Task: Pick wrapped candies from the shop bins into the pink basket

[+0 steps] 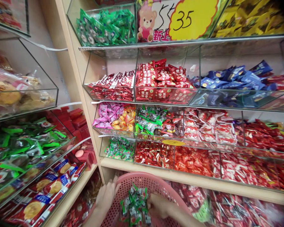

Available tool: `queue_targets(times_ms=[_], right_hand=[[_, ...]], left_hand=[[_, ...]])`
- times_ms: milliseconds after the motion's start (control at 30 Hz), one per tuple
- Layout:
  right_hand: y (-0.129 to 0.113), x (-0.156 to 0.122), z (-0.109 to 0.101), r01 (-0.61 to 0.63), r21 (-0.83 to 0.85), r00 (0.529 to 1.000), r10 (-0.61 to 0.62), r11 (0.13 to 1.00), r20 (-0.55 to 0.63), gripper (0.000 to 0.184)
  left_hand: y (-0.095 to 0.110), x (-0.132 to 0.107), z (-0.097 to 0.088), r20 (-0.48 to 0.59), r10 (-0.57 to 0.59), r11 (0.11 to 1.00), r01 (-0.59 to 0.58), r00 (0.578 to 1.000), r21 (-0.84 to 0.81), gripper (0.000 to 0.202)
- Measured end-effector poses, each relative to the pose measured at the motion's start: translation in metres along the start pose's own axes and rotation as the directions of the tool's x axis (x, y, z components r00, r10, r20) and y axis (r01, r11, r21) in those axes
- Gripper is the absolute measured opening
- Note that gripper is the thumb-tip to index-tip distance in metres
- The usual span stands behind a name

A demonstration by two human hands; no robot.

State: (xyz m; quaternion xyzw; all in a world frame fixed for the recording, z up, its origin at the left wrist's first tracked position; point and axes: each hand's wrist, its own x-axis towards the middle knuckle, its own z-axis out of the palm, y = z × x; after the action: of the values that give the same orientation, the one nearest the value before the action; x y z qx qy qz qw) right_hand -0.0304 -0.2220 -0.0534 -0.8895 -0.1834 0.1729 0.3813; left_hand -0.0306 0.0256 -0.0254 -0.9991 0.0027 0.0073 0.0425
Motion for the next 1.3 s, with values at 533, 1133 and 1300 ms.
queue_targets(times_ms=[533, 1133, 1300], right_hand=[[-0.068, -0.008, -0.044, 0.108, -0.531, 0.951, -0.243, 0.841, -0.191, 0.014], [-0.164, 0.028, -0.235, 0.097, -0.992, 0.689, -0.725, 0.079, 0.01, 0.036], [-0.166, 0.032, -0.233, 0.09, -0.994, 0.691, -0.723, 0.053, 0.024, 0.029]], left_hand=[[-0.004, 0.0, 0.01, -0.02, -0.007, 0.999, 0.007, 1.0, 0.036, 0.044], [-0.005, 0.003, 0.01, 0.016, -0.004, 1.0, 0.003, 1.0, 0.006, 0.044], [-0.007, 0.004, 0.014, -0.003, 0.003, 1.0, -0.003, 1.0, -0.002, 0.043]])
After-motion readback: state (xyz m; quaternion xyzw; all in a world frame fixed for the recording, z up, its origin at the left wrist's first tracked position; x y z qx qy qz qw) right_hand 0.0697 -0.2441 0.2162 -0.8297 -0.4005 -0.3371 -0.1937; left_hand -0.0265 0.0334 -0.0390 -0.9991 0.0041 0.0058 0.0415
